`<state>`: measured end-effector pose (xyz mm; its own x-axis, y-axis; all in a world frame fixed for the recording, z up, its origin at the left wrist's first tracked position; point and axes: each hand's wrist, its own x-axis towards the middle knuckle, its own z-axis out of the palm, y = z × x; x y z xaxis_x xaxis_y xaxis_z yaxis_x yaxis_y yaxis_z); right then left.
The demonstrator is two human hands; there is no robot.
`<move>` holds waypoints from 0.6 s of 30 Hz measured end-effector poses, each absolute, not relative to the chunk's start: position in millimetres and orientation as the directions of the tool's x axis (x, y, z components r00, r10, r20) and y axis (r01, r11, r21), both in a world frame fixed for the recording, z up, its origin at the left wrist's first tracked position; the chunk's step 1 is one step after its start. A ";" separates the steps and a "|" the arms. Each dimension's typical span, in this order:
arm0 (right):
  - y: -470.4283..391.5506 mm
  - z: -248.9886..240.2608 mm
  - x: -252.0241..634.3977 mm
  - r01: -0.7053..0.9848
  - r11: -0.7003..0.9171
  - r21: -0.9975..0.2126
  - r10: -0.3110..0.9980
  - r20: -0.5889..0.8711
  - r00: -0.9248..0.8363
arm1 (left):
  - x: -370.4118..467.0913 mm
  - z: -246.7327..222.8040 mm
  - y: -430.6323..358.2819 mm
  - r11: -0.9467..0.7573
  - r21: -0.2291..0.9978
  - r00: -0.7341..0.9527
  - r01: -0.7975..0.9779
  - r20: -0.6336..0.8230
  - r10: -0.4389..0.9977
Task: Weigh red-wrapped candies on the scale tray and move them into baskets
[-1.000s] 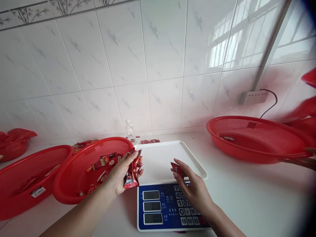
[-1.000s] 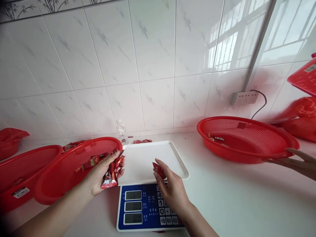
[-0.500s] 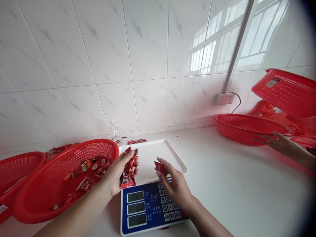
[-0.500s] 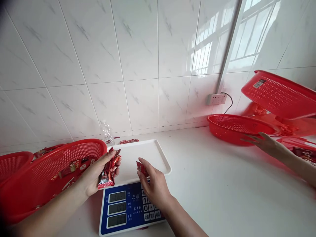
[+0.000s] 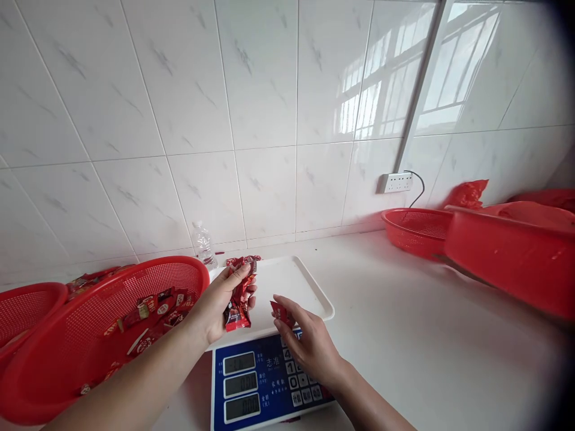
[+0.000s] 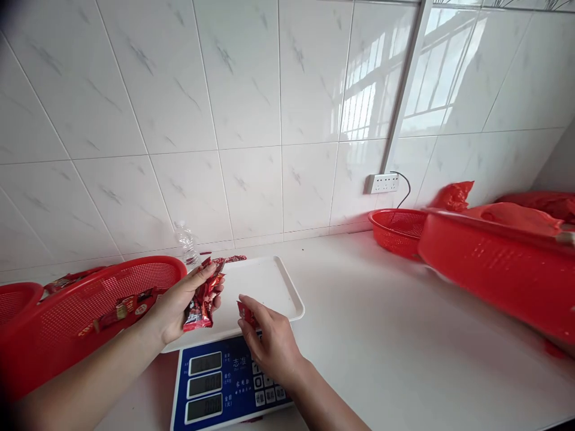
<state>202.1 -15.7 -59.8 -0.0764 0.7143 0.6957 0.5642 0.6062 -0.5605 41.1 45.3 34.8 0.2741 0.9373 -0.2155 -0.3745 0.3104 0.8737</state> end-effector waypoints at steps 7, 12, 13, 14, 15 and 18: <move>-16.6 -58.7 202.3 0.580 0.625 -0.522 0.698 0.707 -0.116 | 55.5 46.8 43.9 0.304 0.878 0.311 -0.369 -0.192 0.931; -16.9 -57.7 200.6 0.603 0.613 -0.510 0.702 0.702 -0.119 | 73.5 55.8 46.0 0.291 0.889 0.366 -0.353 -0.155 0.917; -17.2 -57.2 200.1 0.607 0.607 -0.512 0.706 0.698 -0.117 | 79.2 57.6 46.9 0.295 0.891 0.378 -0.346 -0.155 0.913; -17.5 -56.6 199.6 0.609 0.603 -0.515 0.710 0.694 -0.116 | 85.9 59.4 48.0 0.301 0.892 0.394 -0.337 -0.157 0.906; -17.9 -55.8 199.2 0.610 0.601 -0.516 0.711 0.694 -0.115 | 93.6 61.2 49.3 0.308 0.894 0.413 -0.325 -0.158 0.897; -19.2 -52.9 198.8 0.601 0.609 -0.517 0.708 0.697 -0.118 | 123.5 65.6 55.7 0.308 0.914 0.480 -0.265 -0.152 0.864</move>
